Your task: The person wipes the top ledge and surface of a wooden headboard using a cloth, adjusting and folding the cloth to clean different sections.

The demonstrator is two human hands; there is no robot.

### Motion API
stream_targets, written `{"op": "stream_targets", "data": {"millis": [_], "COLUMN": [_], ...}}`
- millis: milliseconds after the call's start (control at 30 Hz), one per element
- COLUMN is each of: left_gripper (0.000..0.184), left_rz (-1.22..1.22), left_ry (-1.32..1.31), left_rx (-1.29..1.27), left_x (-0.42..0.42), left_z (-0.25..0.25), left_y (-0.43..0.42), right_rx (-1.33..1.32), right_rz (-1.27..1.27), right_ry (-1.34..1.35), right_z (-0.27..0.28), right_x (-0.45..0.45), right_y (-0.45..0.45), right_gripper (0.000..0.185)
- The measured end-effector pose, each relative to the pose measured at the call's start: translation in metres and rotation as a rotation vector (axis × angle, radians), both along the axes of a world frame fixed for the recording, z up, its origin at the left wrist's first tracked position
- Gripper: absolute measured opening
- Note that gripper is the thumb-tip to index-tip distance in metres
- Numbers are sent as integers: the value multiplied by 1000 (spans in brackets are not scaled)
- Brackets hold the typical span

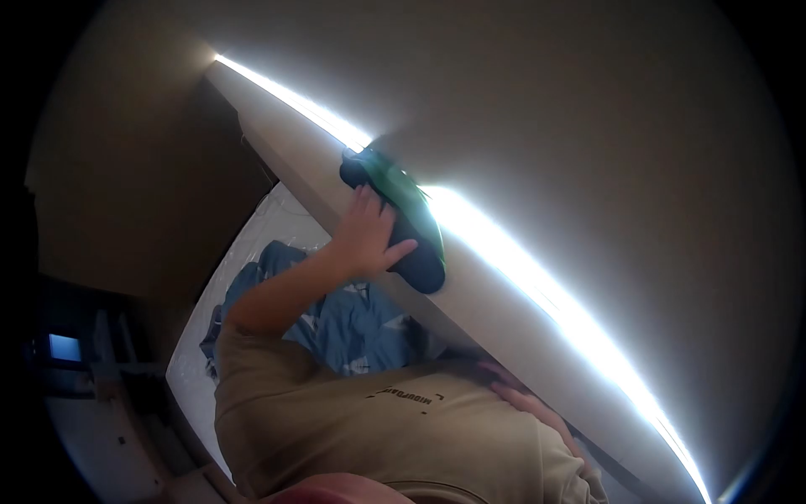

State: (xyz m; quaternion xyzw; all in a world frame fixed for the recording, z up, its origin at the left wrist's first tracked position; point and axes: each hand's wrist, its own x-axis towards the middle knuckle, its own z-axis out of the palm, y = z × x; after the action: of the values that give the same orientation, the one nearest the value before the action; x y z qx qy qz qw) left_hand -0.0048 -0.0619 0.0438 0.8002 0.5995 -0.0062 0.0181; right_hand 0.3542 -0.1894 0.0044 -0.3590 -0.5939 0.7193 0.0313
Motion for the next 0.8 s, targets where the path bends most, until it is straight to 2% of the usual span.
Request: {"op": "stream_targets", "data": {"millis": [67, 133, 167, 300, 400, 500, 633, 767, 800], "left_gripper": [91, 93, 94, 96, 91, 86, 84, 87, 89], "left_rz": [128, 327, 381, 532, 743, 849, 853, 755, 718], "left_ry": [-7, 161, 115, 111, 140, 72, 61, 118, 100], "left_rx": [48, 26, -89, -78, -80, -83, -58, -31, 44], "left_x": [-26, -76, -100, -213, -228, -224, -222, -206, -199], "left_z": [-9, -19, 5, -7, 6, 11, -4, -8, -14], "left_y": [13, 44, 60, 122, 149, 167, 163, 145, 137], "right_rx": [-5, -3, -1, 12, 32, 45, 62, 78, 80], "right_rz": [7, 3, 4, -9, -21, -36, -31, -13, -6], "right_ry": [7, -1, 1, 1, 2, 13, 22, 35, 40], "right_z": [-2, -2, -2, -5, -5, -5, -16, -20, -22], "right_x": [4, 7, 8, 13, 15, 18, 28, 35, 37], "right_y": [-3, -4, -5, -7, -10, -11, -15, -18, -18], "right_gripper": [60, 60, 60, 60, 60, 60, 61, 61, 61]}}
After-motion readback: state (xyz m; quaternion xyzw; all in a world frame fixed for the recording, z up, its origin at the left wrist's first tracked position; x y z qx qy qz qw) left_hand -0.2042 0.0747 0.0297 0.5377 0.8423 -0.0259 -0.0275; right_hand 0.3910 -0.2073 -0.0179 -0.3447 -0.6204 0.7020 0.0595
